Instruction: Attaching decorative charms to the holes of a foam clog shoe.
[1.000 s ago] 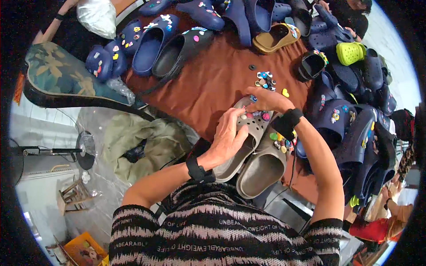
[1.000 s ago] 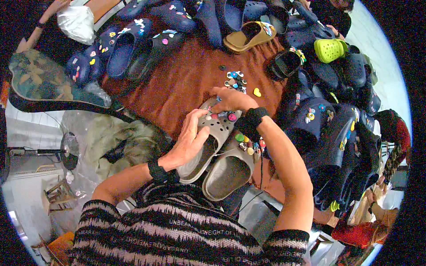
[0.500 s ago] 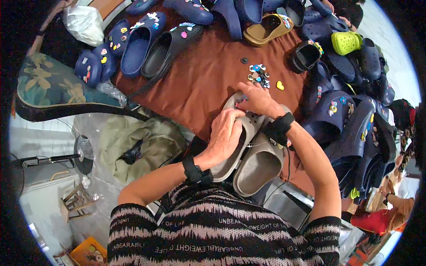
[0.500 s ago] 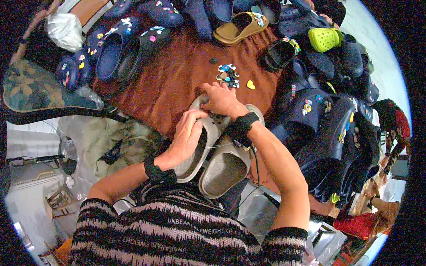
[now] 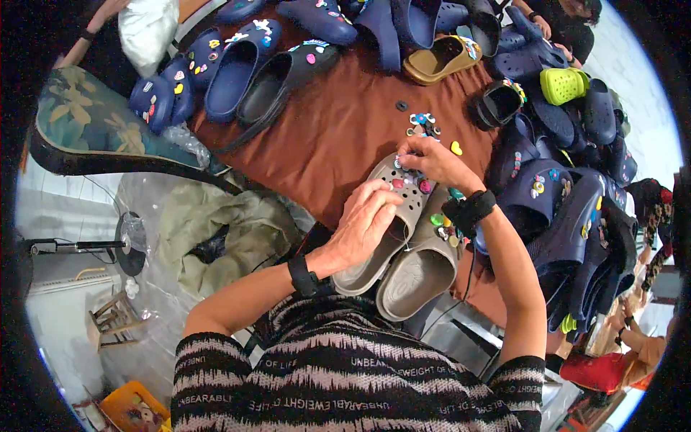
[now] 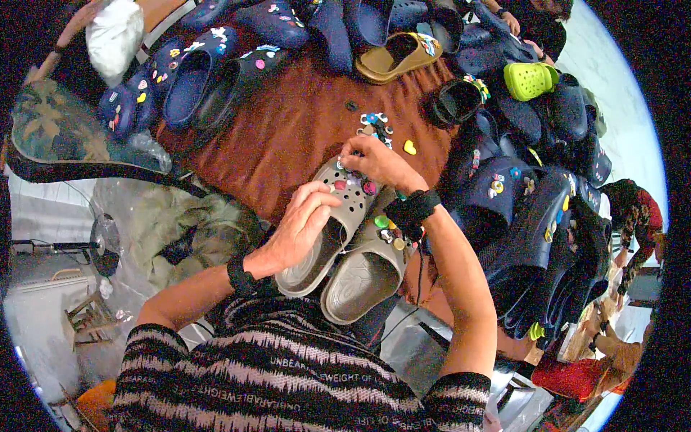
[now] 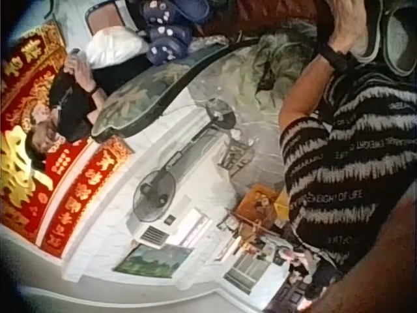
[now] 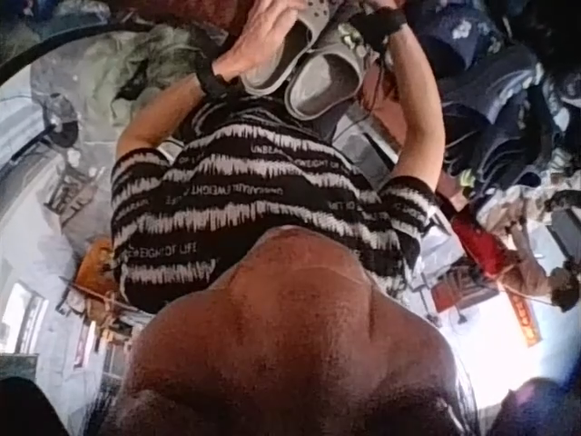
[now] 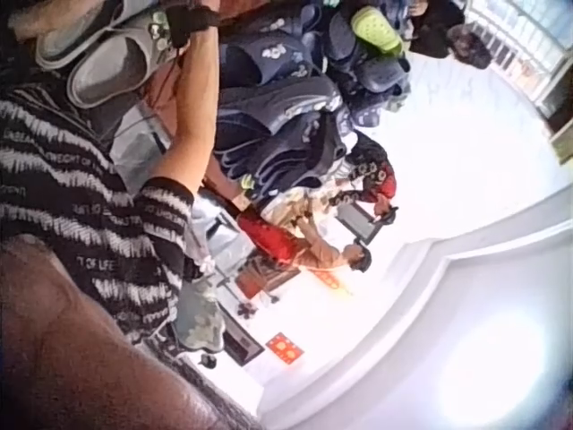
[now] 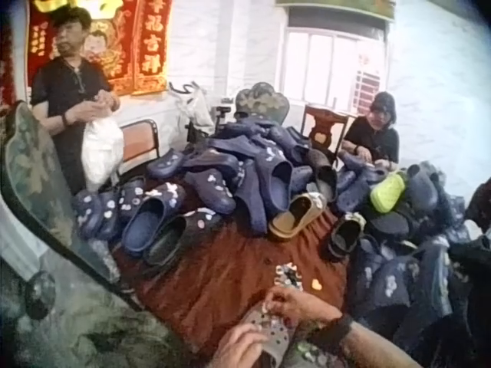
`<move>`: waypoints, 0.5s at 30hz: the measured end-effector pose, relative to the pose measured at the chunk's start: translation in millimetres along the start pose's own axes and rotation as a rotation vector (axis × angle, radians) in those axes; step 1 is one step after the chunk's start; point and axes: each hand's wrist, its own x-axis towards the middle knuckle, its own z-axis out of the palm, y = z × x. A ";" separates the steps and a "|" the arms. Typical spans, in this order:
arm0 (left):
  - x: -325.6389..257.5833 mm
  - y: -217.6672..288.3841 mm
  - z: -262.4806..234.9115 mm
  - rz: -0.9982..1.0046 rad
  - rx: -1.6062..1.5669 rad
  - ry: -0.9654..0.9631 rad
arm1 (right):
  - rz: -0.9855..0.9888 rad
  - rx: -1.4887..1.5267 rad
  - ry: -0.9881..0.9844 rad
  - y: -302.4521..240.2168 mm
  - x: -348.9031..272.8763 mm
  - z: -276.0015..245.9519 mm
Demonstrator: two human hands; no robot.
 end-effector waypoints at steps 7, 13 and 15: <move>0.6 -2.1 -0.8 -0.044 0.000 -0.071 | -0.101 -0.244 -0.152 -4.0 1.5 -4.2; 0.6 -1.6 0.6 -0.041 0.014 -0.057 | -0.097 -0.514 -0.127 -12.8 6.7 8.9; 0.9 -1.8 0.9 -0.038 0.019 -0.058 | -0.071 -0.569 -0.115 -16.7 5.4 13.8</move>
